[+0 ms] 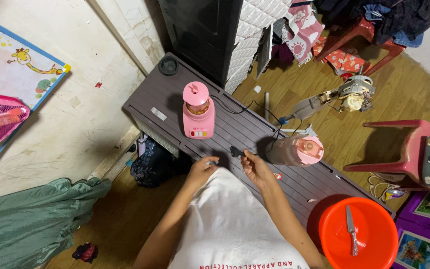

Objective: The person tears open a small packet and empties its contents into a blender cup, pours water from a plastic bottle into the cup, attaches the cup to a pink blender base, untangles the power cord, plugs it into a wall socket, and repeatedly presses the blender button to blend the mixture.

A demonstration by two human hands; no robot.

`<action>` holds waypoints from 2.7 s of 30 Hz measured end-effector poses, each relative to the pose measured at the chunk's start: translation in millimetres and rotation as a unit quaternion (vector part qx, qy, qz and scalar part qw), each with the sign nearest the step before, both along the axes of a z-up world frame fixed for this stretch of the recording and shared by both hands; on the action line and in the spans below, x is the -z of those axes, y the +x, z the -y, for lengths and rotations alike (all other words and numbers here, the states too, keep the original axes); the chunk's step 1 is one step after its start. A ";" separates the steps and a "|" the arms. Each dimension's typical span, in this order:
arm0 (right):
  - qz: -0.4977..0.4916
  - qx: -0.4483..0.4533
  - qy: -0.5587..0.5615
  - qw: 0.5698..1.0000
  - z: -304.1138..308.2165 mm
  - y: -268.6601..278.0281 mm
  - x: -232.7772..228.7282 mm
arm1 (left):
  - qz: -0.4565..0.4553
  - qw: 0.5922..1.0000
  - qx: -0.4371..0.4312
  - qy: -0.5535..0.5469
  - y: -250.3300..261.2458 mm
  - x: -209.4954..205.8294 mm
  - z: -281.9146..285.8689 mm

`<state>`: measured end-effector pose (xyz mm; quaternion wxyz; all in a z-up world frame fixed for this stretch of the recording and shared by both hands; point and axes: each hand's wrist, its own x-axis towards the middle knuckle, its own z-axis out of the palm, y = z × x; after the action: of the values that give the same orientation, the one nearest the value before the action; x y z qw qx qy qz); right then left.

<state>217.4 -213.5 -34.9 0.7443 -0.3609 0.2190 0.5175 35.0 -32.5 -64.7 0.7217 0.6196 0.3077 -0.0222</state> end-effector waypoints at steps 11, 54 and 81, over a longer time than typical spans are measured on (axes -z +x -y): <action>0.123 -0.039 -0.041 0.991 -3.1 15.9 -43.4 | -0.235 0.825 0.127 0.498 -28.5 -36.9 -35.1; 0.681 -0.025 -0.135 0.719 -4.8 10.7 -209.4 | 0.136 0.970 0.063 0.193 44.5 -166.8 63.9; 0.913 0.089 -0.348 0.192 -44.5 67.1 -254.3 | 0.051 0.919 -0.149 0.361 -12.0 -120.3 -21.4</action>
<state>284.5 -169.0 219.4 0.2631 -0.7818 -0.4252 -0.3724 23.0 -11.2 55.7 0.4587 0.7855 0.3464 0.2293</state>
